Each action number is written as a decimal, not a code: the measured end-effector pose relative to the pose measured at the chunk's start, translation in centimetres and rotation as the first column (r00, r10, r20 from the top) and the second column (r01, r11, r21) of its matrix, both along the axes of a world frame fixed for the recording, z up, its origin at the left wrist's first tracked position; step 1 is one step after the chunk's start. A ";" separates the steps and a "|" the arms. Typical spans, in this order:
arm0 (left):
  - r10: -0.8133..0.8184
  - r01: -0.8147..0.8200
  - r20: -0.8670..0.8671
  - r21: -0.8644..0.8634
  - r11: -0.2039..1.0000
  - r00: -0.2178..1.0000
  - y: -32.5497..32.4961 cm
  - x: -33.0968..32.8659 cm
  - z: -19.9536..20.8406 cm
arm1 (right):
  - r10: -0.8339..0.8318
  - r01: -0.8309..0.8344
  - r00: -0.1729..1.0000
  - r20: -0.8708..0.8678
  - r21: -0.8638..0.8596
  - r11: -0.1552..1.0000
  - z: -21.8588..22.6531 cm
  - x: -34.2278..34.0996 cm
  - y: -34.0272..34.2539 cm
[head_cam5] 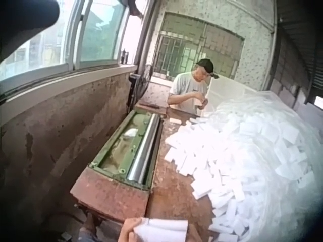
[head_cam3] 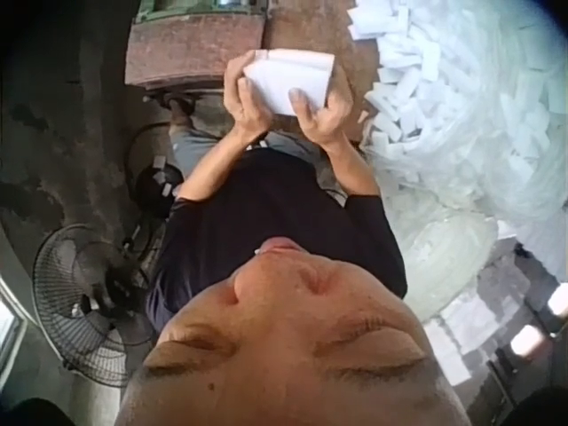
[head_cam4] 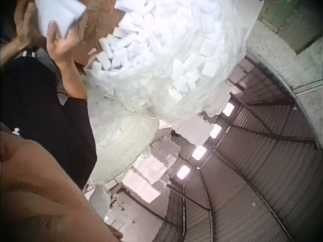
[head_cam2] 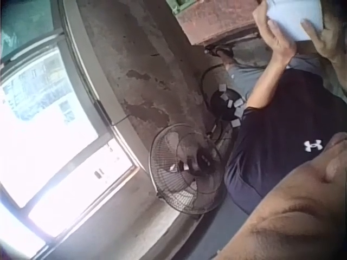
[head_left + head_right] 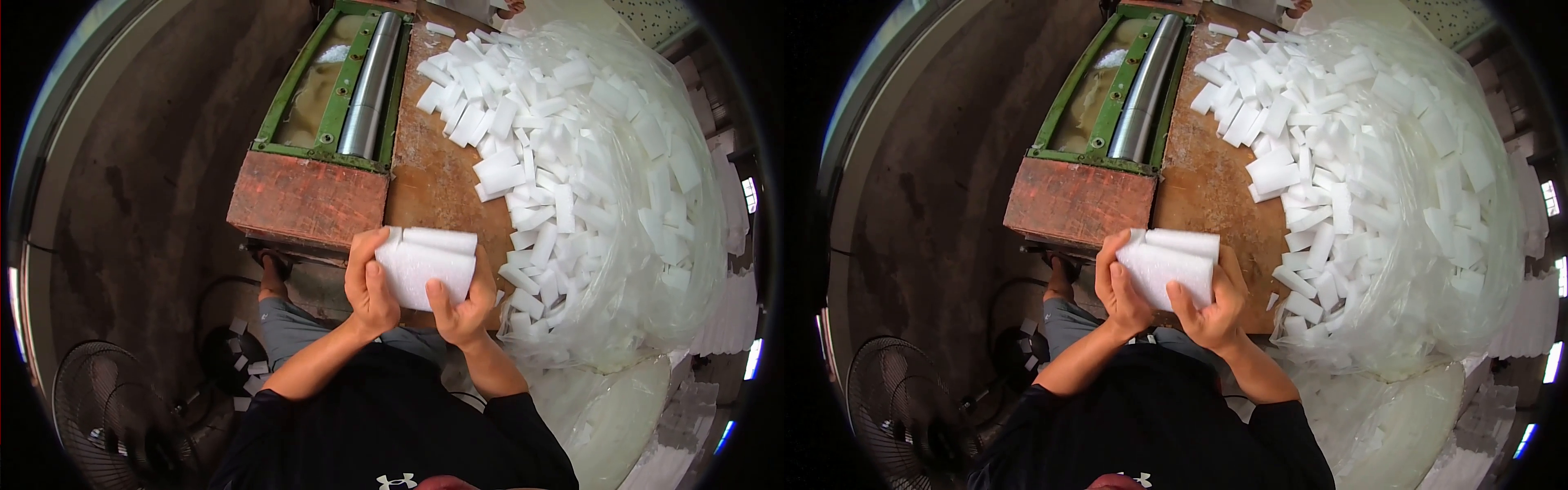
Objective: Inspecting, counting, and organizing rectangular foam blocks at a manufacturing workstation.
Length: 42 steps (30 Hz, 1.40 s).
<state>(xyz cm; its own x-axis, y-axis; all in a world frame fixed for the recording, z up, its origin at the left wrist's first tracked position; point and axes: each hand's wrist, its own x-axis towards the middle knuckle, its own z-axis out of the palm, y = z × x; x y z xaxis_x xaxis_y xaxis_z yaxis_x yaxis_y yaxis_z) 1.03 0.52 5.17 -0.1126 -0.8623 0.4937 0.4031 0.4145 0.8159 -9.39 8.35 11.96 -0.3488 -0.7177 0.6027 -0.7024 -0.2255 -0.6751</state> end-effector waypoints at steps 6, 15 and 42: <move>-0.018 0.003 -0.086 -0.163 0.987 0.996 0.6 -0.2 -0.2 | 0.004 -0.008 0.996 -0.089 -0.041 0.999 -0.3 -0.1 1.4; -0.403 0.517 -0.393 0.246 0.820 0.826 2.0 -0.3 1.9 | 0.002 -0.062 0.820 -0.572 -0.086 0.994 -1.0 -1.6 1.5; 0.066 0.491 0.828 -0.393 0.778 0.558 -7.9 -24.8 -5.0 | -0.117 0.554 0.747 0.655 -0.515 0.655 8.4 -23.0 34.8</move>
